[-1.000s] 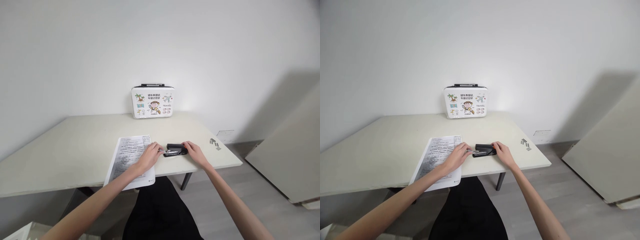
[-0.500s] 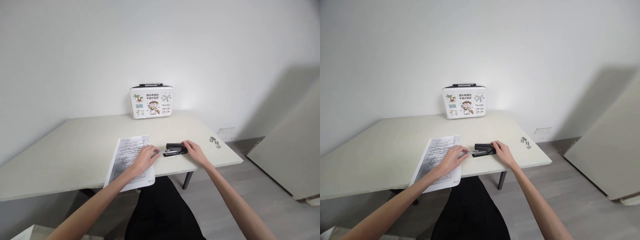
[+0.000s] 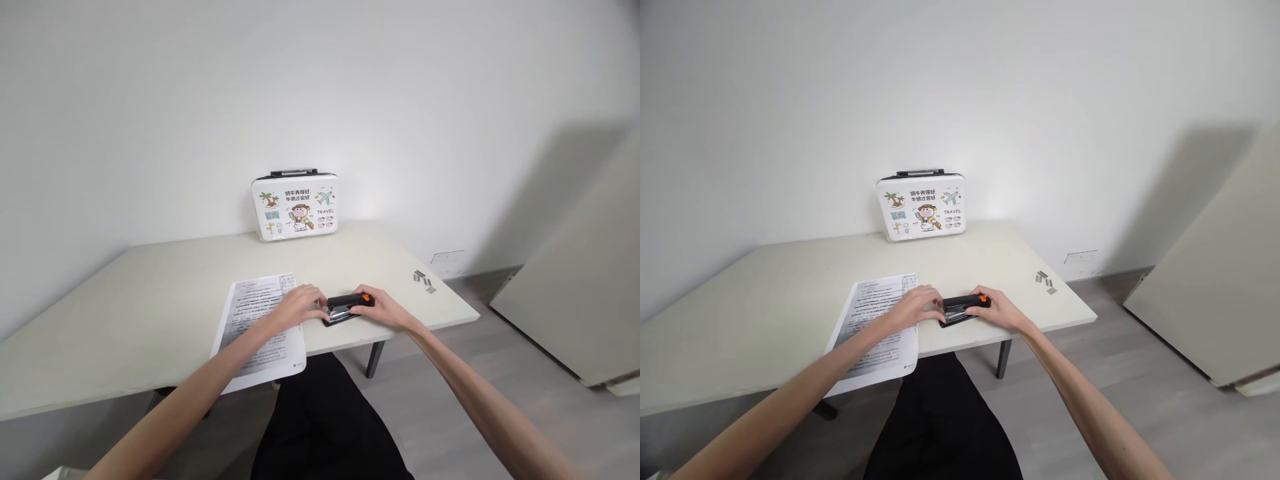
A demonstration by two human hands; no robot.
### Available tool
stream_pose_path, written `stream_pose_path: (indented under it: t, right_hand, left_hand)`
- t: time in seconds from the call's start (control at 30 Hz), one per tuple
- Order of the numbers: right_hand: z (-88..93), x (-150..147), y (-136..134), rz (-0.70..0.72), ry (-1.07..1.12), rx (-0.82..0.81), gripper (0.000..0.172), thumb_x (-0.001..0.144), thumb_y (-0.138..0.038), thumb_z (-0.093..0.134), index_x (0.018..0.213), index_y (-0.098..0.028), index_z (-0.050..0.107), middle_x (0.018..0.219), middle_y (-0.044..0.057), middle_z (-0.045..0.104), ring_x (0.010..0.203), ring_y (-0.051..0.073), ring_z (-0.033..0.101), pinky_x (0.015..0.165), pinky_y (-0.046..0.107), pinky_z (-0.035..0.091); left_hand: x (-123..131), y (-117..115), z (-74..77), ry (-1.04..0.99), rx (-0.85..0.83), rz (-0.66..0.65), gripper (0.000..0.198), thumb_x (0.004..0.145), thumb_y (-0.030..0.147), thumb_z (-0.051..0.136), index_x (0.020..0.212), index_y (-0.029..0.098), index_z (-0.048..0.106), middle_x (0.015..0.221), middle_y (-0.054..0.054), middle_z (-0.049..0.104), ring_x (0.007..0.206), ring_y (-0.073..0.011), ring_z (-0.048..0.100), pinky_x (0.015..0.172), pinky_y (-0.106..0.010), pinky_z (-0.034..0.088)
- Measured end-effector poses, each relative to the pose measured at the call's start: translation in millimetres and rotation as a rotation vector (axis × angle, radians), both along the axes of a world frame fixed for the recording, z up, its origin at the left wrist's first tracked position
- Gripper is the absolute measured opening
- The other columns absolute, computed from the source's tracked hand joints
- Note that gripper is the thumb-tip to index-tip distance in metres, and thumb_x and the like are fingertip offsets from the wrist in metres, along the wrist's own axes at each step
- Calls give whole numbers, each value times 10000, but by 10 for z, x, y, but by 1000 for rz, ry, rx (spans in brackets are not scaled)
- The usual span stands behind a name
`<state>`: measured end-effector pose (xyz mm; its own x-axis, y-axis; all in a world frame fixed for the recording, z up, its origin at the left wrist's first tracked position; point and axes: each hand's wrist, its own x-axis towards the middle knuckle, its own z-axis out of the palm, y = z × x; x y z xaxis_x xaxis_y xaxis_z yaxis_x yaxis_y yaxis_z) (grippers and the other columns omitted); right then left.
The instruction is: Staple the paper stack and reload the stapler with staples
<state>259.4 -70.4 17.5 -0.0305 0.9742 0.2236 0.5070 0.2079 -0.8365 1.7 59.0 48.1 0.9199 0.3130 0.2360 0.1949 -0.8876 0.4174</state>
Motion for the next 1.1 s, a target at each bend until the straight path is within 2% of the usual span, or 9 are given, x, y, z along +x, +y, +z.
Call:
stream_pose_path:
  t: [0.17,0.4,0.53,0.6,0.7,0.77,0.83,0.93,1.1]
  right_hand:
    - [-16,33,9,-6,16,22,376,848,-583,713,1001,-240,680,963,11,729,899,226,633,853,344,504]
    - [-35,-2,10,-40,17,30,387,843,-594,712,1018,-250,702,982,20,755,910,239,661,842,348,511]
    - [-64,-15,21,-75,24,26,373,838,-566,725,1051,-260,721,1013,18,768,924,239,678,843,344,507]
    - [-66,-18,11,-84,26,21,374,836,-559,728,1066,-264,728,1033,23,772,942,244,683,850,348,506]
    - [-55,-21,-11,-101,15,16,372,832,-558,726,1067,-270,742,1014,24,776,929,249,684,832,352,506]
    - [-44,-24,-22,-115,13,14,368,828,-558,726,1059,-273,748,1003,22,778,923,251,684,824,354,505]
    - [-35,-30,-29,-117,23,10,363,827,-559,724,1048,-272,748,1007,22,778,930,254,685,824,355,506]
    - [-26,-44,-36,-116,12,-5,361,841,-571,712,1039,-270,739,1013,24,773,942,256,684,827,354,505]
    - [-43,-76,-26,-136,-17,-12,363,846,-576,704,1027,-263,737,964,16,760,899,239,675,798,341,501]
  left_hand:
    - [153,133,-11,37,33,8,493,845,708,707,949,228,662,934,-32,714,893,-246,653,774,-337,447]
    - [96,26,-20,63,79,105,506,891,723,639,999,228,649,968,-50,709,929,-265,660,810,-361,464]
    - [-238,-133,34,57,105,214,504,981,645,565,1263,229,590,1254,-106,677,1165,-300,630,964,-415,479]
    - [-537,-188,51,76,113,254,498,1016,597,530,1371,247,546,1392,-115,623,1291,-303,576,1061,-438,454]
    - [-1071,-187,39,153,111,365,522,1032,593,486,1444,276,533,1555,-88,526,1475,-318,428,1211,-493,343]
    - [-1394,-144,3,222,98,448,598,1013,628,488,1491,270,516,1640,-73,439,1552,-346,309,1253,-530,284]
    - [-1620,-100,-51,278,84,484,669,1008,650,472,1558,270,456,1684,-60,366,1577,-357,250,1259,-543,277]
    - [-1734,-70,-147,273,99,506,686,1027,646,418,1608,281,396,1699,-36,330,1585,-349,230,1267,-544,266]
    - [-1598,-61,-268,196,139,531,660,1035,638,402,1598,293,425,1685,-11,358,1582,-342,245,1273,-544,265]
